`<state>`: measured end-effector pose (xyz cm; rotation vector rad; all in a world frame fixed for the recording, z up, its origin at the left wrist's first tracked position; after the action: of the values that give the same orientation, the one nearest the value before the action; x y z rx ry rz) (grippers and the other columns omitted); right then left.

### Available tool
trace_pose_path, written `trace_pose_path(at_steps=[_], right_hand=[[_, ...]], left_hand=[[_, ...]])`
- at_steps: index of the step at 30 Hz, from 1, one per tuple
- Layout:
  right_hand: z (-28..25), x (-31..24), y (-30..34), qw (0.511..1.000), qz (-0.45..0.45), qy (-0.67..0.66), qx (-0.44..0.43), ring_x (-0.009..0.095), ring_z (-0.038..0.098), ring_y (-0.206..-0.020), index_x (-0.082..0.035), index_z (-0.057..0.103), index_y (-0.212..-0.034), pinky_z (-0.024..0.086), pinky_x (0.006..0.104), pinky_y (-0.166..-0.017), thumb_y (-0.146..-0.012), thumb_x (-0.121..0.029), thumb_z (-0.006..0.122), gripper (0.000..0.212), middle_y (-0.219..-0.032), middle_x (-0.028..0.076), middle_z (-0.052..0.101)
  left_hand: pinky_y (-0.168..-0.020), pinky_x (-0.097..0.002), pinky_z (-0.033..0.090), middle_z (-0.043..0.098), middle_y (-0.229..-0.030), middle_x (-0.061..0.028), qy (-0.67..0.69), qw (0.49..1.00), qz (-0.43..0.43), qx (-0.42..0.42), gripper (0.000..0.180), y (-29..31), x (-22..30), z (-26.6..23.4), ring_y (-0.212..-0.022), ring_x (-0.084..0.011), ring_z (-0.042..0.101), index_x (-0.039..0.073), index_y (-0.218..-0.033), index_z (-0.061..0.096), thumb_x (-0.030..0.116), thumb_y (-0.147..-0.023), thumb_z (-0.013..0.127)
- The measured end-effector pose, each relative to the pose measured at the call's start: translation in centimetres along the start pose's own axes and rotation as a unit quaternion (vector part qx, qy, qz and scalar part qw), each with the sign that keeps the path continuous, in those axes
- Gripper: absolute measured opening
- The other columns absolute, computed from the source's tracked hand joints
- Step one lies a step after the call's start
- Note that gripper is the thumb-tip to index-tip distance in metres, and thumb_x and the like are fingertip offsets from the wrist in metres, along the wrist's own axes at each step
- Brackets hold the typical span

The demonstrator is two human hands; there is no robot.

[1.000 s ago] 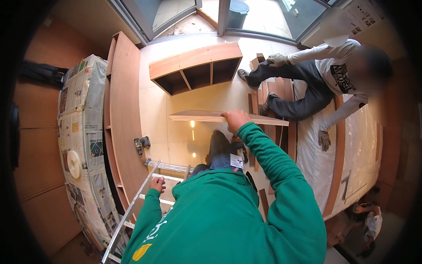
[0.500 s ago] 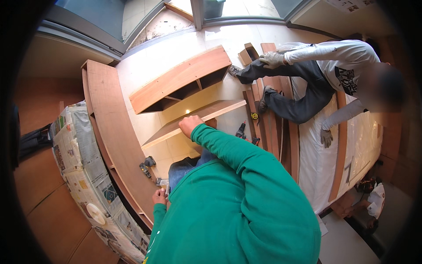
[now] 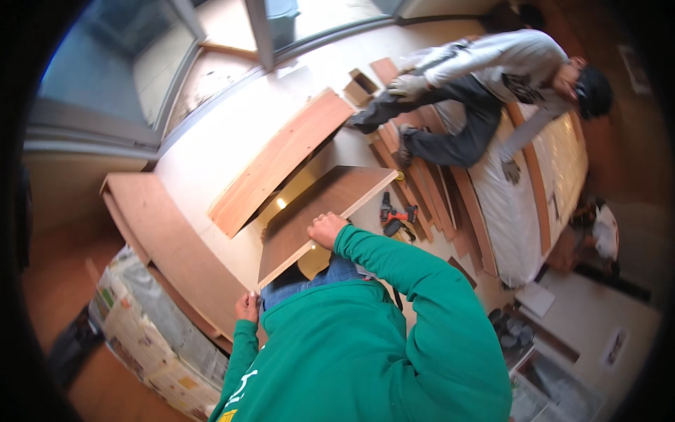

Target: The person assembles a wooden cabinet by attaching side panels and a back panel to a pre-assembled frame. They work alongside another person in a room, handling various wooden components and using a power drill to secure the pieces together.

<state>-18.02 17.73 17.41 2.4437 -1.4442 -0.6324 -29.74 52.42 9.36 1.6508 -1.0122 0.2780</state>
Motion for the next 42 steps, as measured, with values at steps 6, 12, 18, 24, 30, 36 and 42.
trace_pose_path(at_steps=[6,12,18,24,30,36,42], right_hand=[[-4.2,-1.3,8.0,0.985,0.146,-0.072,0.059,0.029,0.066,-0.091,-0.009,0.065,-0.089,0.054,0.0411,-0.074,-0.083,-0.016,0.055,0.013,-0.088,0.011,0.067],[-5.3,0.6,22.8,0.915,0.344,-0.198,0.076,0.031,0.067,-0.09,-0.018,0.066,-0.108,0.054,0.0444,-0.079,-0.078,-0.011,0.063,0.031,-0.092,0.01,0.069],[-1.4,1.8,39.2,0.82,0.485,-0.279,0.12,0.031,0.066,-0.086,-0.017,0.065,-0.113,0.053,0.0427,-0.078,-0.074,-0.009,0.065,0.04,-0.1,0.009,0.069],[4.6,3.9,50.9,0.739,0.565,-0.289,0.228,0.035,0.064,-0.086,-0.012,0.065,-0.107,0.051,0.0458,-0.075,-0.074,-0.016,0.067,0.033,-0.092,0.014,0.068],[9.6,6.9,63.4,0.666,0.656,-0.274,0.227,0.035,0.065,-0.087,-0.014,0.068,-0.104,0.052,0.044,-0.079,-0.075,-0.009,0.07,0.03,-0.094,0.015,0.069],[12.0,9.9,74.3,0.617,0.702,-0.279,0.221,0.035,0.064,-0.089,-0.012,0.068,-0.102,0.052,0.0414,-0.077,-0.074,-0.002,0.068,0.03,-0.098,0.015,0.068],[16.2,14.7,83.4,0.613,0.72,-0.245,0.214,0.034,0.063,-0.084,-0.013,0.068,-0.105,0.052,0.0398,-0.076,-0.076,-0.001,0.067,0.031,-0.095,0.016,0.067]], left_hand=[[-0.062,-0.0331,0.049,0.064,-0.073,-0.0084,-0.288,0.947,0.04,-0.138,0.012,-5.8,-2.8,-8.2,-0.065,-0.0191,0.06,0.002,-0.084,0.064,0.013,-0.087,0.061],[-0.058,-0.0477,0.054,0.066,-0.082,-0.0123,-0.182,0.962,-0.086,-0.185,0.019,-10.6,-2.8,-11.1,-0.075,-0.0246,0.066,0.004,-0.103,0.06,0.011,-0.086,0.065],[-0.053,-0.0474,0.054,0.068,-0.086,-0.0137,-0.173,0.955,-0.051,-0.236,0.025,-8.3,4.9,-0.9,-0.068,-0.0222,0.064,0.003,-0.098,0.058,0.026,-0.09,0.066],[-0.049,-0.0351,0.052,0.068,-0.089,-0.0091,-0.28,0.912,-0.068,-0.29,0.022,-2.5,7.3,11.1,-0.061,-0.0225,0.065,0.005,-0.098,0.061,0.025,-0.09,0.064],[-0.057,-0.0372,0.054,0.068,-0.089,-0.0087,-0.356,0.89,-0.08,-0.272,0.032,-2.6,10.5,18.4,-0.07,-0.0229,0.067,0.003,-0.103,0.061,0.033,-0.09,0.063],[-0.059,-0.0382,0.055,0.068,-0.093,-0.0086,-0.344,0.902,-0.011,-0.26,0.029,-5.0,18.8,28.7,-0.072,-0.0208,0.066,0.005,-0.106,0.059,0.031,-0.094,0.059],[-0.065,-0.0424,0.055,0.066,-0.103,-0.0121,-0.227,0.95,-0.021,-0.215,0.031,-8.1,20.3,34.8,-0.079,-0.0257,0.066,0.004,-0.112,0.057,0.03,-0.095,0.058]])
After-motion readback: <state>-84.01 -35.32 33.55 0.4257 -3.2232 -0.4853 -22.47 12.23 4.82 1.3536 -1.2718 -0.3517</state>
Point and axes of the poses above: each hand's wrist, its own y-axis away from the middle knuckle, its own z-axis out of the palm, x = y × z, the point moved 10 cm from there along -y, towards the middle knuckle
